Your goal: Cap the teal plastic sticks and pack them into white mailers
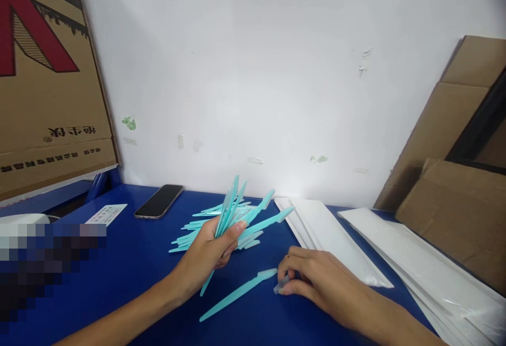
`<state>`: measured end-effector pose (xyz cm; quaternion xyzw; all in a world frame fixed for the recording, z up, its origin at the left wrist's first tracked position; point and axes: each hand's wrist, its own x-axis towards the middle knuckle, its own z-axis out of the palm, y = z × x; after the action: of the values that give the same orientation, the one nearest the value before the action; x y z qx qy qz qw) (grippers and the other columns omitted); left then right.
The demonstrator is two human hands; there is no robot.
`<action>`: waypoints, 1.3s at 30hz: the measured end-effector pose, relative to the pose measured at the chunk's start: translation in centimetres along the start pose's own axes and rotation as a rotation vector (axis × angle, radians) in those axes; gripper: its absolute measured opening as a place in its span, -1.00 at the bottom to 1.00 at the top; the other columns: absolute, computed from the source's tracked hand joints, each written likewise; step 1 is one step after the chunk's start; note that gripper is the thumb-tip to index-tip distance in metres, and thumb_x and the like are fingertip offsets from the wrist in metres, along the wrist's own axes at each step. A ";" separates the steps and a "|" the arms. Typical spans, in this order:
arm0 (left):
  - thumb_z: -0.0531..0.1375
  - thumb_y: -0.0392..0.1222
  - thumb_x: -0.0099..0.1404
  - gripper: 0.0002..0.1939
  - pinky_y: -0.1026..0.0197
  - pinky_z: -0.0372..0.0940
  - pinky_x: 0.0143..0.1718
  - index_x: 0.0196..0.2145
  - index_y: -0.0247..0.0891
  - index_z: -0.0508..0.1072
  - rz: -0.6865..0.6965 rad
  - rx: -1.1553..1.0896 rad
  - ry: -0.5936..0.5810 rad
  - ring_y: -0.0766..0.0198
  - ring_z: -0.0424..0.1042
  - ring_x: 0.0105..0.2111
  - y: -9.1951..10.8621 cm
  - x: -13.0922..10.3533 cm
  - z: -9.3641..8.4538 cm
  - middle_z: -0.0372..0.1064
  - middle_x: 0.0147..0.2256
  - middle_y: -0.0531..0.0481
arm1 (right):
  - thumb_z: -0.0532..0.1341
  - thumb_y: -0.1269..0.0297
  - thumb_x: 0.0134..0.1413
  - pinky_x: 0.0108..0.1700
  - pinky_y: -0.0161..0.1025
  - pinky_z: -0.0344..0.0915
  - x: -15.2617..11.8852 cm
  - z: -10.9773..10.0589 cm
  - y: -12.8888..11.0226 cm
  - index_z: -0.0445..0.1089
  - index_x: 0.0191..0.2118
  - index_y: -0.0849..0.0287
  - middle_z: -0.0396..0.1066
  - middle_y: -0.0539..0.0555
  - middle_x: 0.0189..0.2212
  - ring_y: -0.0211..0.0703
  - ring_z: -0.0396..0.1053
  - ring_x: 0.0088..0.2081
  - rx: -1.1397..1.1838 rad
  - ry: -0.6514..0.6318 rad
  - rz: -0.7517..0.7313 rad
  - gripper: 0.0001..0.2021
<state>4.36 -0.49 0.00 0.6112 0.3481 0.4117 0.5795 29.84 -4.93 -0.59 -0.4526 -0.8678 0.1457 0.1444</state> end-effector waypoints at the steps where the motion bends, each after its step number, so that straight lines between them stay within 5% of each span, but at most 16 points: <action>1: 0.20 0.19 0.35 -0.55 0.36 -0.19 -0.64 -0.41 -0.18 0.14 0.000 -0.002 -0.001 0.48 -0.17 -0.64 0.0 0.0 0.0 -0.04 -0.61 0.27 | 0.24 0.15 0.32 -0.20 -0.33 0.29 0.0 -0.1 -0.1 0.46 -0.18 0.01 0.48 -0.09 -0.23 -0.24 0.48 -0.26 0.002 -0.002 -0.004 -0.90; 9: 0.25 0.14 0.31 -0.57 0.37 -0.18 -0.65 -0.42 -0.19 0.17 0.023 0.042 -0.016 0.47 -0.15 -0.64 0.0 0.0 0.1 -0.04 -0.61 0.27 | 0.06 0.27 0.45 -0.35 -0.33 0.29 -0.5 -0.2 -1.3 0.32 -0.17 0.08 0.48 -0.07 -0.35 -0.24 0.46 -0.40 -0.131 0.100 -0.175 -0.86; 15: 0.23 0.15 0.33 -0.57 0.37 -0.12 -0.63 -0.42 -0.19 0.17 0.054 0.125 -0.049 0.45 -0.09 -0.62 0.1 -0.1 0.3 -0.02 -0.59 0.25 | 0.11 0.47 0.39 -0.21 -0.42 0.40 -1.6 -1.1 -1.6 0.37 -0.07 0.18 0.54 0.06 -0.27 -0.27 0.51 -0.26 -0.134 0.501 -0.492 -0.87; 25: 0.24 0.14 0.33 -0.65 0.33 -0.02 -0.55 -0.28 -0.21 0.32 0.020 0.243 -0.113 0.38 0.00 -0.55 1.2 -1.2 1.2 0.06 -0.53 0.22 | 0.21 0.61 0.25 0.04 -0.37 0.44 -1.5 -1.6 -1.4 0.47 0.05 0.18 0.56 0.10 -0.09 -0.23 0.52 -0.07 -0.112 0.684 -0.398 -0.67; 35: 0.21 0.16 0.35 -0.63 0.30 0.07 -0.52 -0.13 -0.21 0.44 0.045 0.336 -0.115 0.33 0.11 -0.56 1.4 -1.3 1.3 0.13 -0.57 0.20 | 0.22 0.46 0.32 -0.19 -0.37 0.47 -1.2 -1.4 -1.8 0.50 -0.04 0.23 0.58 0.09 -0.29 -0.23 0.54 -0.30 -0.204 0.735 -0.382 -0.83; 39: 0.20 0.15 0.35 -0.62 0.27 0.18 -0.41 -0.11 -0.21 0.47 0.092 0.421 -0.093 0.23 0.29 -0.44 1.5 -1.5 1.4 0.31 -0.48 0.11 | 0.23 0.49 0.29 -0.27 -0.41 0.42 -0.9 -1.2 -2.1 0.51 -0.13 0.21 0.55 0.03 -0.38 -0.29 0.50 -0.39 -0.185 0.776 -0.324 -0.87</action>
<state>4.93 -2.53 1.31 0.7523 0.3711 0.3274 0.4349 29.23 -6.73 1.18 -0.3427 -0.8186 -0.1384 0.4397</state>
